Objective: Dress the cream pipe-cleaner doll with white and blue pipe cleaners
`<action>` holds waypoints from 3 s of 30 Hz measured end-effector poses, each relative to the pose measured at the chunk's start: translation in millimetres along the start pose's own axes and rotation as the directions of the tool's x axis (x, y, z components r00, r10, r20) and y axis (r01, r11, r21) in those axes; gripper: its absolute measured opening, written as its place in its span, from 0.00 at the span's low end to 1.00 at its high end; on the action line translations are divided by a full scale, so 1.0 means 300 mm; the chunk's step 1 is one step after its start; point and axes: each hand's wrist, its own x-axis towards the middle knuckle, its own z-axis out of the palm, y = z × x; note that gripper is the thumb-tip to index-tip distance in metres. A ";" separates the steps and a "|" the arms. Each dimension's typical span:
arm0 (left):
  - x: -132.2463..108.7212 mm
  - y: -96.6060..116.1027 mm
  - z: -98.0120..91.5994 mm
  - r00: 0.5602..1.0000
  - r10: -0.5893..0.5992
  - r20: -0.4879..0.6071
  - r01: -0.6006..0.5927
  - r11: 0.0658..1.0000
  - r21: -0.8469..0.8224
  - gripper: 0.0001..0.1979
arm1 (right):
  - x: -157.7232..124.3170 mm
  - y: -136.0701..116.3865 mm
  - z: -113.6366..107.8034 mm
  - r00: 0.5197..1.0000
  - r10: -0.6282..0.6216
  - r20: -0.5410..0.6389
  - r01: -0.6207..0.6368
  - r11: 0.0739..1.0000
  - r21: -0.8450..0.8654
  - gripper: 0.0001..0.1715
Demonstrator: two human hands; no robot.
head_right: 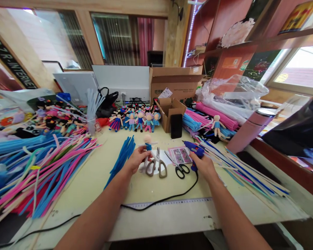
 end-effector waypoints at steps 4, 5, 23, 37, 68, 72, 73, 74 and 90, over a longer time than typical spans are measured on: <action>-0.003 0.015 -0.008 0.999 -0.048 -0.017 0.047 0.997 -0.065 0.17 | -0.003 -0.105 0.033 0.990 -0.106 0.095 0.066 0.935 0.349 0.25; -0.004 0.021 -0.009 0.998 -0.063 -0.026 0.060 0.995 -0.081 0.17 | -0.002 -0.134 0.049 0.983 -0.135 0.122 0.076 0.914 0.399 0.23; 0.005 0.027 -0.018 0.988 -0.112 -0.106 0.093 0.981 -0.168 0.18 | -0.054 -0.194 0.251 0.850 -0.272 0.452 -0.054 0.808 0.587 0.18; 0.012 0.030 -0.046 0.953 0.134 -0.272 -0.113 0.989 0.090 0.15 | -0.038 -0.201 0.207 0.826 -0.344 0.446 -0.089 0.703 0.706 0.18; 0.026 0.011 -0.053 0.967 0.142 -0.213 -0.132 0.990 0.058 0.12 | -0.020 -0.204 0.171 0.825 -0.305 0.475 -0.146 0.697 0.702 0.20; 0.022 0.020 -0.040 0.986 -0.006 -0.168 -0.019 0.989 -0.143 0.16 | -0.023 -0.206 0.175 0.818 -0.317 0.480 -0.160 0.676 0.720 0.19; 0.020 0.024 -0.036 0.989 -0.019 -0.149 -0.009 0.982 -0.188 0.16 | -0.023 -0.207 0.176 0.814 -0.322 0.483 -0.162 0.674 0.721 0.19; 0.016 0.028 -0.032 0.991 -0.029 -0.130 -0.002 0.972 -0.233 0.17 | -0.023 -0.207 0.177 0.812 -0.326 0.484 -0.160 0.674 0.721 0.19; -0.011 0.056 -0.022 0.988 -0.092 0.123 0.141 0.862 -0.488 0.09 | -0.040 -0.185 0.221 0.835 -0.289 0.468 -0.058 0.800 0.598 0.19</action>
